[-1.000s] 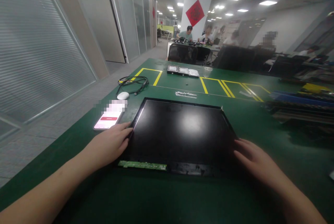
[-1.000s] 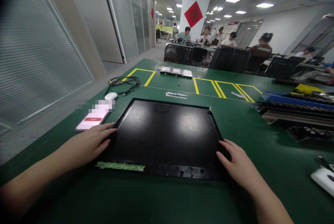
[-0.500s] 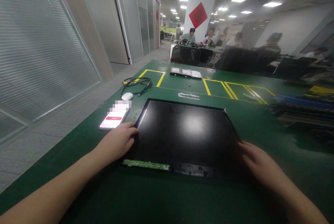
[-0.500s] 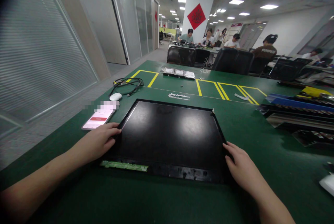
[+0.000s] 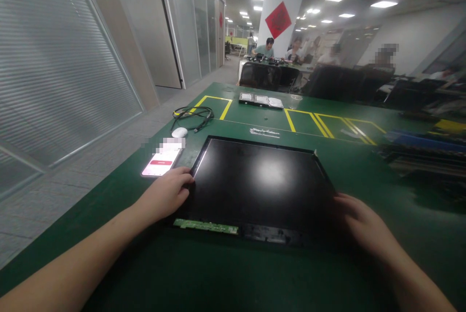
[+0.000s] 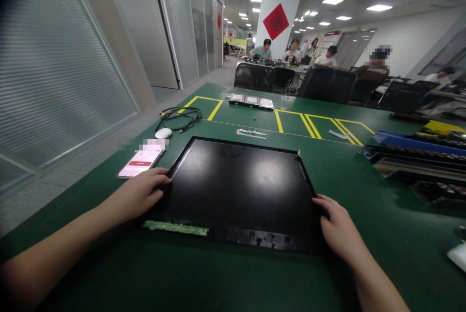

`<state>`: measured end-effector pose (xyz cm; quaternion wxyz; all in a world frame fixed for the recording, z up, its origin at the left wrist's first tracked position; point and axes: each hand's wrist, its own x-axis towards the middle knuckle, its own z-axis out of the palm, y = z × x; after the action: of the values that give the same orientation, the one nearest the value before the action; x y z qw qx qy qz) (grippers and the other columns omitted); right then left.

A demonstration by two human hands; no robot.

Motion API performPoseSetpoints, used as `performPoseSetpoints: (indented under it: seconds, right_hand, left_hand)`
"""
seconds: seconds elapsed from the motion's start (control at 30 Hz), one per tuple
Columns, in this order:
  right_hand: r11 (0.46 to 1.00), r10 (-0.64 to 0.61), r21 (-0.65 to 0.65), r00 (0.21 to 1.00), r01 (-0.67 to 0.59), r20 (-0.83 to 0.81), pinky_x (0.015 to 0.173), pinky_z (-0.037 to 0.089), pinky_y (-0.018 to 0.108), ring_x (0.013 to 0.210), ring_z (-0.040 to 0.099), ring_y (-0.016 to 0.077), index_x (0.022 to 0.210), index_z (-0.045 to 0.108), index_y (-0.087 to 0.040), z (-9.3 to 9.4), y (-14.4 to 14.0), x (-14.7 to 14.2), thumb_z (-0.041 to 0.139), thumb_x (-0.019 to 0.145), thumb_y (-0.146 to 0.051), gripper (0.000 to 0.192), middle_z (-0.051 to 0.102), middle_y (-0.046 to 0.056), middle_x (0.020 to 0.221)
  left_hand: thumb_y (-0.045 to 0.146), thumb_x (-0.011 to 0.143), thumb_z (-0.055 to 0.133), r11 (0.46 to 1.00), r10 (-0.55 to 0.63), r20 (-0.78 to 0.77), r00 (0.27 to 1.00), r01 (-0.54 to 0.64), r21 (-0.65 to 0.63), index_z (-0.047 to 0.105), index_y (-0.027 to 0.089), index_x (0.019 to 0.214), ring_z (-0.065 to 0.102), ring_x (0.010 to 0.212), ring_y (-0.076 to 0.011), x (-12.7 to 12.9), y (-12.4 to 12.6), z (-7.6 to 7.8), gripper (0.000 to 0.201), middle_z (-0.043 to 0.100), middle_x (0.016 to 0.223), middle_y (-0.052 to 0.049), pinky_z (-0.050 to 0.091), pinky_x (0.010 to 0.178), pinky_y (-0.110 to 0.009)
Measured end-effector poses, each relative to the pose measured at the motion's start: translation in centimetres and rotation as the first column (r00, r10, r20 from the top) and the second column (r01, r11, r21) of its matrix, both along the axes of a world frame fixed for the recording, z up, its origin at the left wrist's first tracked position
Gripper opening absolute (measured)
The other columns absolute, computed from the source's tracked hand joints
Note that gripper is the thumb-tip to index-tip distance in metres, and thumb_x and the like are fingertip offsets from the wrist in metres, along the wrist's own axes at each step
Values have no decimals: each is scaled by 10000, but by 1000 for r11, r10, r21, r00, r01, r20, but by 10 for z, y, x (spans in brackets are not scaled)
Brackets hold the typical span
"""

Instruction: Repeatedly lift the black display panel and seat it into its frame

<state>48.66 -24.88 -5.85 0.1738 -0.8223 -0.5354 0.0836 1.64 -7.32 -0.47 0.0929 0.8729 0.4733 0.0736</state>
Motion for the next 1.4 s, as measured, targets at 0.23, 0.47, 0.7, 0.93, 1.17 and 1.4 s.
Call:
performPoseSetpoints:
  seconds: [0.23,0.47,0.7,0.93,1.17,1.4]
  right_hand:
    - [999,-2,35,999,4,-54,1131,400,511,1290,566,329,1150,721,-119,1,-1,-1,444,729,-206,511,631,168,1367]
    - [991,-20,133,999,27,-49,1052,468,537,1159,640,334,999,749,-221,-6,-1,5,498,743,-351,382,706,121,1225]
    - [991,-19,130,1000,17,15,986,511,525,1066,668,330,1007,735,-185,-7,2,1,455,756,-351,412,713,152,1138]
    - [988,-14,152,999,9,31,994,502,501,1078,659,320,1012,727,-156,-17,4,7,427,775,-315,414,707,173,1135]
    - [984,4,179,999,-11,43,981,523,478,1061,676,309,962,734,-198,-13,3,3,445,772,-298,360,719,146,1100]
    - [985,3,174,998,-12,55,1002,511,485,1078,663,292,978,730,-211,-16,2,5,445,795,-260,342,718,133,1116]
  left_hand:
    - [193,790,475,1000,7,57,998,-7,3,731,149,1024,667,1102,-348,-2,1,-4,350,710,1188,-182,516,975,-476]
    - [228,900,416,997,64,83,994,-59,-55,581,117,1370,597,1259,-357,0,0,-5,510,649,1368,-207,450,1045,-510]
    - [208,891,412,988,113,178,978,-92,-124,608,182,1354,724,1021,-337,-4,0,-5,504,768,1156,-139,543,877,-476]
    - [299,819,647,810,529,692,492,-49,-584,661,196,1178,754,891,-277,8,-8,19,374,779,1119,-98,596,703,-356]
    - [81,854,595,550,823,549,148,35,-834,623,233,1089,735,582,-173,20,-12,21,281,782,813,-2,578,531,-269]
    - [233,871,690,444,858,467,214,146,-884,496,293,1418,792,740,-285,17,-9,15,584,807,870,-60,633,619,-378]
